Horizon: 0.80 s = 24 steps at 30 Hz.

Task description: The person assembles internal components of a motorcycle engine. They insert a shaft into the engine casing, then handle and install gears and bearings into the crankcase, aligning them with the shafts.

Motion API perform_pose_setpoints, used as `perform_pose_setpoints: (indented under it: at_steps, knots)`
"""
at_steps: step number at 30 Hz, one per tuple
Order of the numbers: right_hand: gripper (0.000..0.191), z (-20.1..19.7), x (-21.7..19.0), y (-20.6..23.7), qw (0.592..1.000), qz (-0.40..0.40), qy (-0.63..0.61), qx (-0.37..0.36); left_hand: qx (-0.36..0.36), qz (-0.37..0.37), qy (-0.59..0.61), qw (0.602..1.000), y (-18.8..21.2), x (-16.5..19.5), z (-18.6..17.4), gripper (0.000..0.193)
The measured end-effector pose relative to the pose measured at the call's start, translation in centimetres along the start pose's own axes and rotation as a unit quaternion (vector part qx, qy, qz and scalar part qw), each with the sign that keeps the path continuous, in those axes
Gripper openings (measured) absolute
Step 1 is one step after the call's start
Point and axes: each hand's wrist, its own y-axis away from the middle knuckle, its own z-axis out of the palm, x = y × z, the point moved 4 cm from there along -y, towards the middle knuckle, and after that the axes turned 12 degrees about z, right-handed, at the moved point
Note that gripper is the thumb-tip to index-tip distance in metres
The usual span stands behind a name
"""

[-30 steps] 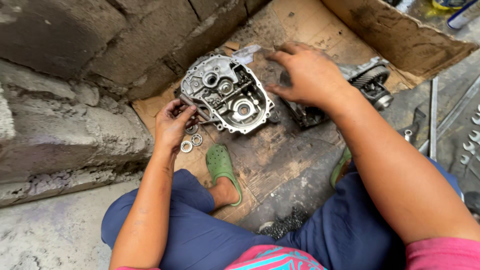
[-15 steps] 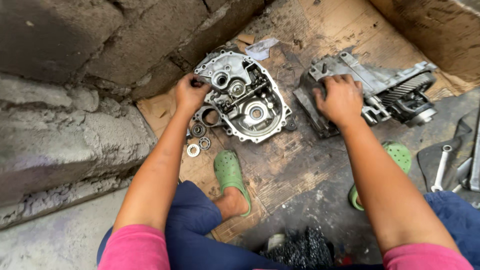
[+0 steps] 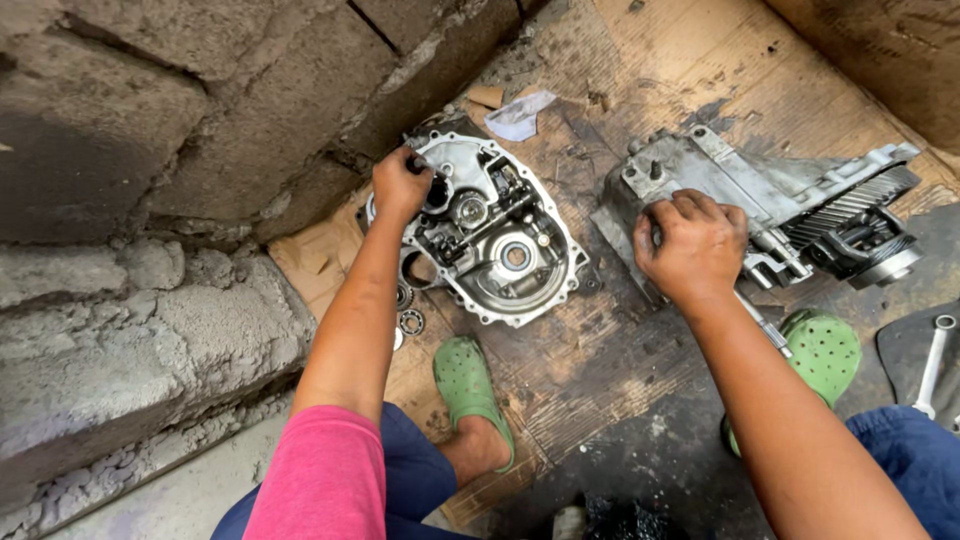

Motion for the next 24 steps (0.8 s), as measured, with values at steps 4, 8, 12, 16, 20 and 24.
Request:
perform_pose_setpoints:
  at_steps: [4,8,12,16,20,24]
  knots:
    - [0.014,-0.1,0.1,0.0,1.000,0.001,-0.001,0.012,-0.012,0.016,0.003,1.000,-0.3,-0.2,0.2,0.024]
    - [0.014,-0.3,0.1,-0.2,1.000,-0.001,0.007,0.008,-0.037,0.016,0.004,0.999,-1.1,0.0,0.3,0.025]
    - [0.015,-0.3,0.2,-0.3,1.000,0.002,0.005,-0.002,-0.067,0.045,-0.016,0.997,-2.1,0.7,0.9,0.026]
    - [0.015,-0.2,0.2,-0.2,1.000,0.006,0.008,-0.005,-0.097,0.039,-0.063,0.993,-2.7,1.0,1.7,0.024]
    - [0.014,-0.4,0.2,-0.2,1.000,-0.001,0.005,0.014,-0.106,0.039,-0.060,0.992,-2.9,1.0,2.0,0.025]
    - [0.012,-0.3,0.2,-0.2,1.000,0.001,-0.006,0.007,-0.093,0.042,-0.048,0.994,-2.7,1.1,1.7,0.028]
